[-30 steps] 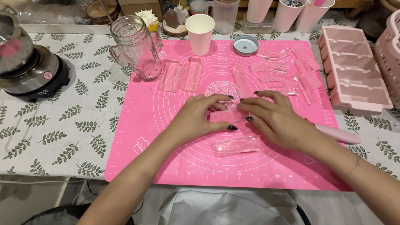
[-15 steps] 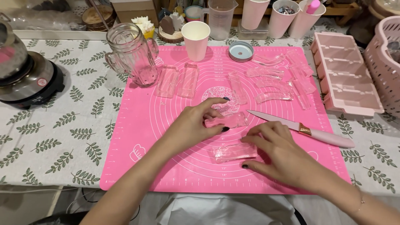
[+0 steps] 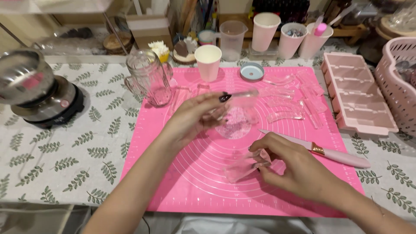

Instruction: Trim and shape pieces of pink translucent wax using a craft knife on a silicone mat.

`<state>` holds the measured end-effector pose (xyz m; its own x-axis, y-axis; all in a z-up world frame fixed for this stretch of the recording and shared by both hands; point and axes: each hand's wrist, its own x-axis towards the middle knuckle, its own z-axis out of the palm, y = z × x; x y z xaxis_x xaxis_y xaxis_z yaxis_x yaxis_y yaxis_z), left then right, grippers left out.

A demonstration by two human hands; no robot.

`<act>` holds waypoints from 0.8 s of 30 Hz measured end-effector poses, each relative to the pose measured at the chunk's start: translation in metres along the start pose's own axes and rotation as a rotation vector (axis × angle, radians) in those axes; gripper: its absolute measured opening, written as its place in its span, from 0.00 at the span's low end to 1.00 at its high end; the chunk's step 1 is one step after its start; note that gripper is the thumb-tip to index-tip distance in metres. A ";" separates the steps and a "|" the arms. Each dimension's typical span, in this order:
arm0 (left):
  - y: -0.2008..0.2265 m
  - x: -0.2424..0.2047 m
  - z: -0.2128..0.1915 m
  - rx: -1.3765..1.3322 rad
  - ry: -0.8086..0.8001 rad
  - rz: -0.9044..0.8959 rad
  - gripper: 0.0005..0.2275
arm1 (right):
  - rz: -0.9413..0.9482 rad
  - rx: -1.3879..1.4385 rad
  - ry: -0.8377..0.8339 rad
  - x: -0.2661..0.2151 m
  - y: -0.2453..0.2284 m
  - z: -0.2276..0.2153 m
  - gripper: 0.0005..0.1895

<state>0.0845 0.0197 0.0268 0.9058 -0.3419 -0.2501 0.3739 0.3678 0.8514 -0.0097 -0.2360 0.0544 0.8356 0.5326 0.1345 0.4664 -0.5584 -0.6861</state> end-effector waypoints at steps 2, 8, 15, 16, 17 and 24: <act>-0.008 0.039 -0.011 0.014 -0.015 0.101 0.16 | 0.044 0.086 0.020 0.003 0.007 -0.001 0.17; 0.001 0.087 0.017 0.286 0.235 0.357 0.17 | 0.065 0.302 0.106 0.012 0.013 -0.011 0.18; -0.040 0.142 -0.029 1.745 0.560 0.970 0.24 | 0.286 0.628 0.018 0.029 0.043 0.006 0.17; -0.041 0.136 -0.030 1.746 0.563 0.963 0.24 | 0.288 0.630 0.012 0.028 0.040 0.009 0.17; -0.039 0.133 -0.030 1.772 0.542 0.919 0.25 | 0.293 0.674 0.017 0.028 0.037 0.010 0.17; -0.030 0.092 -0.023 1.725 0.345 0.989 0.27 | 0.236 0.873 0.126 0.023 0.036 0.028 0.19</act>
<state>0.1613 -0.0024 -0.0323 0.7108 -0.3562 0.6065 -0.5340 -0.8346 0.1357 0.0177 -0.2264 0.0133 0.9310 0.3632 -0.0363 -0.0634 0.0629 -0.9960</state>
